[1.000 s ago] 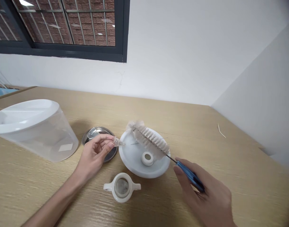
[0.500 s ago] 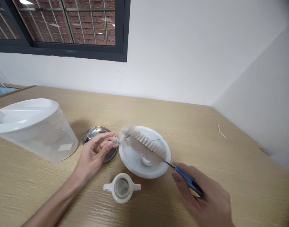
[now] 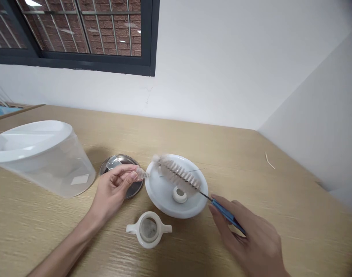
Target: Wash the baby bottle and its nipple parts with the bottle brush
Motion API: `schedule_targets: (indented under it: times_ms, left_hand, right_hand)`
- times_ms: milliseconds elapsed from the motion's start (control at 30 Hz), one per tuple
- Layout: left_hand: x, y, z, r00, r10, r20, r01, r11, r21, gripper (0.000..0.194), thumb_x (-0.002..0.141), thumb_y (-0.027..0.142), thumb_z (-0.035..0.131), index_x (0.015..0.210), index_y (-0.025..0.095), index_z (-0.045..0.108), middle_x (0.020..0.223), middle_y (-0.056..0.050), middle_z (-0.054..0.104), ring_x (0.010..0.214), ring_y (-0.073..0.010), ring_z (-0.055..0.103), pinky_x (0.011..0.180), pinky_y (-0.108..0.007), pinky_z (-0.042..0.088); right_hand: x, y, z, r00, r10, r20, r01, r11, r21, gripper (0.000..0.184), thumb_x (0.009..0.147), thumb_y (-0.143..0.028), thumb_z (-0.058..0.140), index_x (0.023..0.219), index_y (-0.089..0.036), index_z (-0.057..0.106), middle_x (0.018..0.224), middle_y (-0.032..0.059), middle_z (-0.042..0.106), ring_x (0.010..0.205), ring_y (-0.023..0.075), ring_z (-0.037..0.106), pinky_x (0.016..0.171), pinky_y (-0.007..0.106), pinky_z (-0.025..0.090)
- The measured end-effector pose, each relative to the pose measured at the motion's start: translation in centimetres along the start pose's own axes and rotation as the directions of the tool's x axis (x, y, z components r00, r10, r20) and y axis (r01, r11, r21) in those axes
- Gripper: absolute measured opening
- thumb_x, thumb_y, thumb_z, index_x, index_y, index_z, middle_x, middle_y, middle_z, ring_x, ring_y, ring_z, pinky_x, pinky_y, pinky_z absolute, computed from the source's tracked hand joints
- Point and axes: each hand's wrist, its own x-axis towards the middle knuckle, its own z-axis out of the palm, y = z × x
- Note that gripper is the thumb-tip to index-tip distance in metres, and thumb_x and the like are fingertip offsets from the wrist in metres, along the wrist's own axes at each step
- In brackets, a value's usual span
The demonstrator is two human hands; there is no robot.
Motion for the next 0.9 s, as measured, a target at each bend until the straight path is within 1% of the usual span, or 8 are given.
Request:
schedule_targets:
  times_ms: [100,200,300,400,533,633,767,900]
  left_hand:
    - [0.0,-0.1,0.0,1.0,0.003,-0.007,-0.003,1.0,-0.001,0.031,0.082,0.048,0.082,0.095,0.02,0.078,0.09,-0.007,0.083,0.08,-0.0194,0.079,0.077,-0.027,0.065]
    - [0.1,-0.4,-0.1,1.0,0.005,-0.019,-0.005,1.0,0.02,0.031,0.082,0.047,0.082,0.097,0.02,0.079,0.092,-0.007,0.083,0.081,-0.0197,0.079,0.077,-0.026,0.065]
    - [0.2,-0.5,-0.2,0.999,0.013,-0.044,-0.011,0.999,0.044,0.032,0.081,0.047,0.083,0.098,0.019,0.079,0.093,-0.008,0.083,0.079,-0.0189,0.078,0.074,-0.025,0.064]
    - [0.1,-0.2,-0.1,0.998,0.026,-0.052,-0.024,0.999,0.033,0.031,0.081,0.046,0.083,0.095,0.019,0.08,0.093,-0.008,0.083,0.079,-0.019,0.079,0.074,-0.025,0.065]
    - [0.0,0.2,0.0,0.999,0.032,-0.027,-0.032,0.999,0.011,0.029,0.081,0.045,0.083,0.094,0.019,0.079,0.091,-0.007,0.083,0.081,-0.019,0.079,0.078,-0.025,0.065]
    - [0.0,0.1,0.0,0.999,0.019,-0.03,-0.019,1.0,0.014,0.029,0.081,0.044,0.083,0.095,0.019,0.079,0.092,-0.006,0.083,0.081,-0.0165,0.079,0.077,-0.02,0.064]
    - [0.1,-0.2,-0.2,1.0,0.014,-0.012,-0.013,1.0,0.026,0.029,0.081,0.044,0.083,0.096,0.02,0.08,0.094,-0.007,0.084,0.081,-0.0146,0.078,0.075,-0.016,0.061]
    - [0.0,-0.2,-0.3,1.0,0.017,0.006,-0.017,0.999,0.05,0.028,0.081,0.044,0.083,0.096,0.021,0.082,0.093,-0.006,0.084,0.081,-0.014,0.077,0.073,-0.015,0.06]
  right_hand:
    - [-0.1,-0.3,0.0,0.996,0.084,-0.042,-0.085,0.996,-0.004,0.013,0.097,-0.021,0.066,0.11,-0.02,0.068,0.076,-0.0004,0.072,0.054,0.0104,0.063,0.053,0.023,0.048]
    - [-0.2,-1.0,0.1,0.989,0.142,-0.03,-0.141,0.989,0.037,0.01,0.099,-0.025,0.063,0.107,-0.022,0.068,0.082,0.0011,0.074,0.06,0.0126,0.067,0.055,0.024,0.05]
    - [-0.4,-1.3,0.3,0.992,0.123,0.012,-0.123,0.987,0.101,0.013,0.099,-0.023,0.063,0.11,-0.022,0.068,0.08,-0.0004,0.072,0.055,0.0101,0.063,0.053,0.022,0.047]
    - [-0.3,-0.9,0.5,0.994,0.112,0.01,-0.113,0.99,0.085,0.014,0.096,-0.019,0.066,0.11,-0.021,0.069,0.075,-0.0018,0.07,0.051,0.0083,0.059,0.05,0.021,0.045]
    - [-0.1,-0.3,0.4,0.995,0.095,-0.043,-0.094,0.995,0.031,0.013,0.095,-0.021,0.068,0.108,-0.02,0.069,0.078,-0.0007,0.074,0.053,0.01,0.064,0.053,0.021,0.049]
    - [-0.1,-0.5,0.0,0.994,0.107,-0.024,-0.105,0.993,0.047,0.01,0.098,-0.025,0.064,0.107,-0.021,0.068,0.079,0.0002,0.074,0.057,0.0121,0.067,0.053,0.022,0.05]
    - [-0.3,-0.7,0.0,0.997,0.059,0.046,-0.062,0.995,0.081,0.016,0.098,-0.02,0.063,0.113,-0.021,0.066,0.079,-0.0012,0.072,0.054,0.0087,0.063,0.053,0.02,0.047]
    - [-0.4,-0.4,0.2,0.999,0.037,0.021,-0.039,0.993,0.113,0.016,0.096,-0.017,0.065,0.112,-0.02,0.066,0.077,-0.002,0.07,0.053,0.006,0.059,0.053,0.019,0.045]
